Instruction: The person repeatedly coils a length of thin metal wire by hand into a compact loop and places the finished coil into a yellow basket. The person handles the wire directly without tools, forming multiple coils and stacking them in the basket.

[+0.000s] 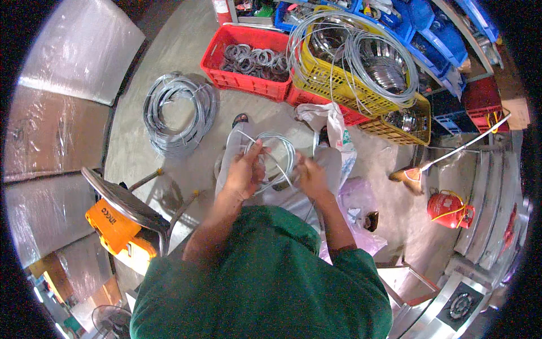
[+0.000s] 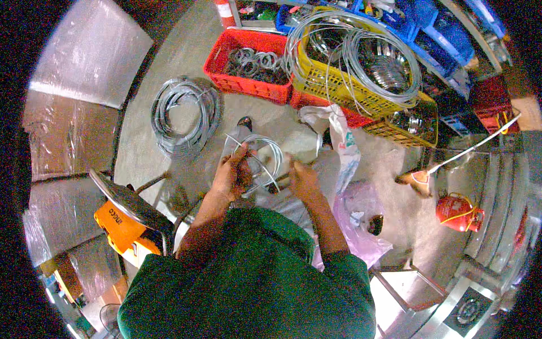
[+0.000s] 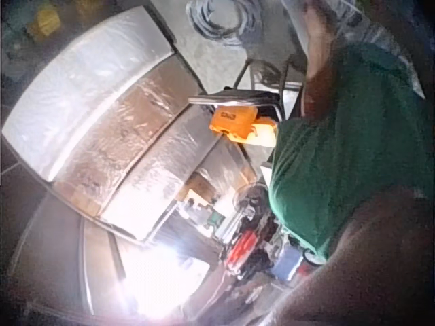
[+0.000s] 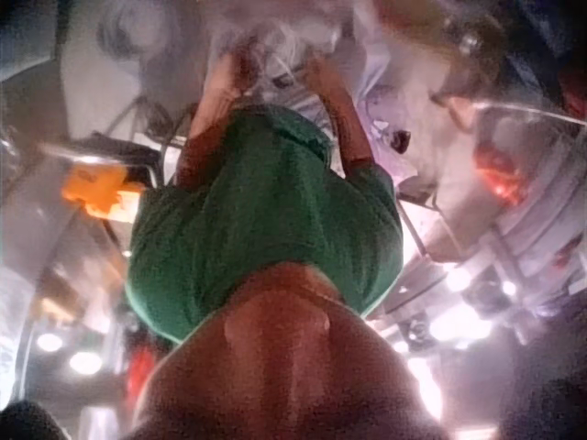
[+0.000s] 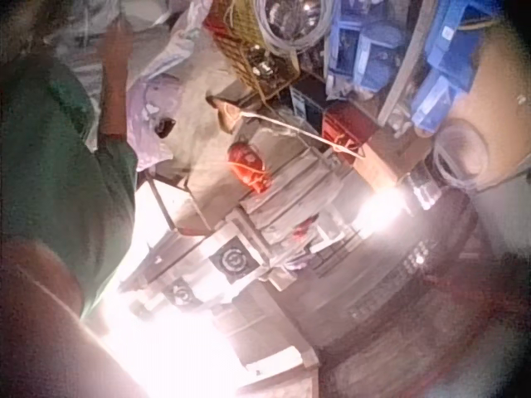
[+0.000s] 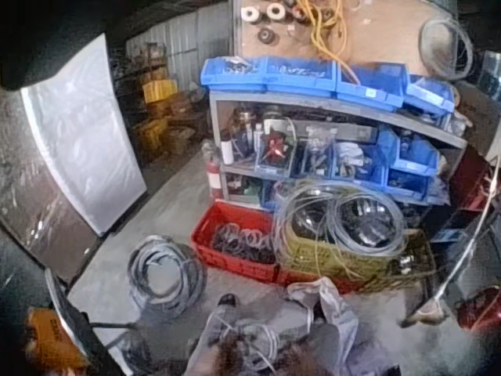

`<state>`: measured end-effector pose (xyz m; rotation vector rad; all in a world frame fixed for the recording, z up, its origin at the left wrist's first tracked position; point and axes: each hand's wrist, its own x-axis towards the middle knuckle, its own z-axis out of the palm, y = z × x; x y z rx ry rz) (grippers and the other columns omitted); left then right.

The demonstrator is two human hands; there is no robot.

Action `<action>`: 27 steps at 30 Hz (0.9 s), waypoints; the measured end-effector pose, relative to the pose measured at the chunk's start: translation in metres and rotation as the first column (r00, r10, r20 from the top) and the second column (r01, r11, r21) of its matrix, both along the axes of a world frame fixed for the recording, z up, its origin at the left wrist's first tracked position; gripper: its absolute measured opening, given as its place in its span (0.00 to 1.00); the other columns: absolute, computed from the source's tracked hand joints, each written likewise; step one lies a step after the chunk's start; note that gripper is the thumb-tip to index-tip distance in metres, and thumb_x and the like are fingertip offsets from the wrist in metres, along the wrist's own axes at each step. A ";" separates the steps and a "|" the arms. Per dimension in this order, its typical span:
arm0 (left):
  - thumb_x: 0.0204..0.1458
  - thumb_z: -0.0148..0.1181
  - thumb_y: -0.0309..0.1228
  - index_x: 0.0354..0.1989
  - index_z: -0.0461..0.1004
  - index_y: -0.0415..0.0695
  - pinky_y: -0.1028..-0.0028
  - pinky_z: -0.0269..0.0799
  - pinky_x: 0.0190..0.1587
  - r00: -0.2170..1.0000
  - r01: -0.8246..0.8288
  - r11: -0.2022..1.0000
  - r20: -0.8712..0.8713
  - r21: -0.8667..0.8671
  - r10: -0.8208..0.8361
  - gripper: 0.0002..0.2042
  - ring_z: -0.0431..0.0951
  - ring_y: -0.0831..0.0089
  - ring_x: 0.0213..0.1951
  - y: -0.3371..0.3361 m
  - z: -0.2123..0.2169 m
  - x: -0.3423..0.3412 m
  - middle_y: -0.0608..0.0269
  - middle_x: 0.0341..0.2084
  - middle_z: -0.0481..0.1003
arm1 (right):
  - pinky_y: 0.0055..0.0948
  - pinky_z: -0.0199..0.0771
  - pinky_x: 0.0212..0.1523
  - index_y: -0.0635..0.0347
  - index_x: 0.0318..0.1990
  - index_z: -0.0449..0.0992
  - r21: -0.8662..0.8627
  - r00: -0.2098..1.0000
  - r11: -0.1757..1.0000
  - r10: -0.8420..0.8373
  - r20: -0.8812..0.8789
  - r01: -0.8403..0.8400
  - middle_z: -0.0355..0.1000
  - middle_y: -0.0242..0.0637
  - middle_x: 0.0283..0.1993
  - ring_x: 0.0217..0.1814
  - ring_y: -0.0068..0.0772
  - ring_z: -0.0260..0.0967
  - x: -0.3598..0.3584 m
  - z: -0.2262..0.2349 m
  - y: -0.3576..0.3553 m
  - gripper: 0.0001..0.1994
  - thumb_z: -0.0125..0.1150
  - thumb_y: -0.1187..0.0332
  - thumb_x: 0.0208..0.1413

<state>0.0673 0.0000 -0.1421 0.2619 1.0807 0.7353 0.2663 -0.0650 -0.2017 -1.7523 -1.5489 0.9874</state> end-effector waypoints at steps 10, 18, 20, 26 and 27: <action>0.60 0.58 0.43 0.36 0.76 0.41 0.78 0.47 0.15 0.998 -0.051 0.997 0.033 0.062 0.050 0.15 0.53 0.84 0.12 -0.001 0.017 0.002 0.79 0.11 0.53 | 0.26 0.64 0.42 0.61 0.49 0.70 -0.540 0.174 0.698 -0.673 -0.719 0.471 0.68 0.33 0.38 0.36 0.25 0.64 -0.030 -0.029 -0.009 0.18 0.47 0.54 0.66; 0.60 0.57 0.42 0.36 0.75 0.41 0.79 0.51 0.15 0.978 -0.066 0.998 0.200 -0.012 0.067 0.14 0.55 0.83 0.11 0.000 0.028 0.003 0.76 0.10 0.58 | 0.39 0.65 0.59 0.60 0.66 0.58 -0.139 -0.102 0.970 -0.162 -0.982 -0.201 0.65 0.43 0.61 0.61 0.42 0.64 -0.068 -0.015 0.019 0.54 0.54 0.24 0.41; 0.60 0.58 0.42 0.36 0.75 0.41 0.78 0.54 0.14 0.946 -0.074 0.997 0.317 0.013 0.066 0.15 0.56 0.82 0.11 0.010 0.036 0.000 0.75 0.10 0.58 | 0.42 0.62 0.63 0.62 0.69 0.52 -0.013 -0.266 0.943 -0.107 -0.958 -0.333 0.63 0.45 0.64 0.65 0.44 0.62 -0.073 0.000 0.017 0.61 0.53 0.20 0.34; 0.57 0.63 0.41 0.36 0.75 0.38 0.76 0.52 0.14 0.987 -0.160 0.968 0.061 0.193 0.151 0.16 0.53 0.84 0.10 0.028 0.053 -0.001 0.78 0.09 0.52 | 0.38 0.70 0.58 0.66 0.68 0.50 0.017 0.229 0.994 0.041 -0.972 -0.104 0.67 0.41 0.60 0.58 0.35 0.68 -0.100 0.018 0.004 0.59 0.71 0.34 0.37; 0.57 0.63 0.41 0.36 0.75 0.38 0.76 0.49 0.14 0.992 -0.126 0.967 0.052 0.220 0.117 0.16 0.51 0.84 0.10 0.030 0.055 0.000 0.78 0.09 0.51 | 0.32 0.73 0.51 0.65 0.61 0.60 -0.054 0.371 0.995 -0.017 -0.928 -0.088 0.73 0.36 0.51 0.50 0.30 0.71 -0.104 0.015 0.008 0.41 0.76 0.55 0.45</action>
